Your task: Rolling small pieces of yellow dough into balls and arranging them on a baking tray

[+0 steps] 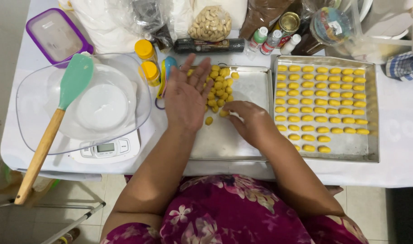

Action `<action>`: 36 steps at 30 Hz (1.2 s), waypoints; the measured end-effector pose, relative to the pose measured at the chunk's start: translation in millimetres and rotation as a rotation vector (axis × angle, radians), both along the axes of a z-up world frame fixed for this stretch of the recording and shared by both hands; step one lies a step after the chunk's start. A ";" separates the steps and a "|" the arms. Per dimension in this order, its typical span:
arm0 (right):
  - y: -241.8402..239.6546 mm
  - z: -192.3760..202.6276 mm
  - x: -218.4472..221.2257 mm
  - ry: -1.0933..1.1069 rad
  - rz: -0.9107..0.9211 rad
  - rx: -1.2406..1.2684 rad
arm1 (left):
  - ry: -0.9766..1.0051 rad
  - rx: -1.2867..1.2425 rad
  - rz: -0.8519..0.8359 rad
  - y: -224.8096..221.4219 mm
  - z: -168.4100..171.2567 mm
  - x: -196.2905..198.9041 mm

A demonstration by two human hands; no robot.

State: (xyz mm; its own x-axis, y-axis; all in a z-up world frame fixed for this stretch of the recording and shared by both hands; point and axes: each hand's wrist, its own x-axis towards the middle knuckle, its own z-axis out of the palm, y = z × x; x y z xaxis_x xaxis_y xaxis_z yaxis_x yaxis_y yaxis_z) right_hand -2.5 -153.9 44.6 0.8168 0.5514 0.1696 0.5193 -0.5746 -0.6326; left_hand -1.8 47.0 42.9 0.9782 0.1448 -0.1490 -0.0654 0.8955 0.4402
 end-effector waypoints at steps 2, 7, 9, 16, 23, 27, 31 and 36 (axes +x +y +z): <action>-0.9 11.1 -6.6 -0.063 -0.013 0.156 | 0.011 0.022 -0.087 -11.6 -7.6 0.1; 21.4 40.0 -23.9 -0.222 -0.011 0.334 | -0.010 -0.013 -0.307 -41.9 -2.2 -3.4; 23.2 51.4 -26.7 -0.338 0.120 0.307 | -0.054 -0.186 -0.354 -44.7 5.9 -5.9; 36.7 37.9 -7.6 -0.496 0.221 0.168 | -0.112 -0.138 -0.506 -80.7 -13.1 -10.2; 36.3 23.4 12.2 -0.501 0.192 0.116 | -0.131 -0.096 -0.383 -68.4 47.4 -21.3; 53.5 33.6 -27.9 -0.583 0.341 0.122 | -0.872 -0.905 -0.660 -81.3 -7.0 -1.4; 42.8 31.7 -3.1 -0.556 0.304 0.117 | -0.424 -0.078 -0.701 -82.7 -8.8 -18.8; 38.2 21.5 10.9 -0.567 0.219 0.118 | -0.207 -0.272 -0.471 -61.9 8.8 -7.1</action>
State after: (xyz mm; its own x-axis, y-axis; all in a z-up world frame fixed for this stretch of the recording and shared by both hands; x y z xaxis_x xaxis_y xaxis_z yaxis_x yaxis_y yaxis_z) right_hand 8.4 -115.7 66.1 0.4514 0.6474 0.6141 0.8914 -0.3594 -0.2762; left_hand -9.0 -14.9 51.7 0.9405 -0.3299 0.0809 0.3073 0.9279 0.2110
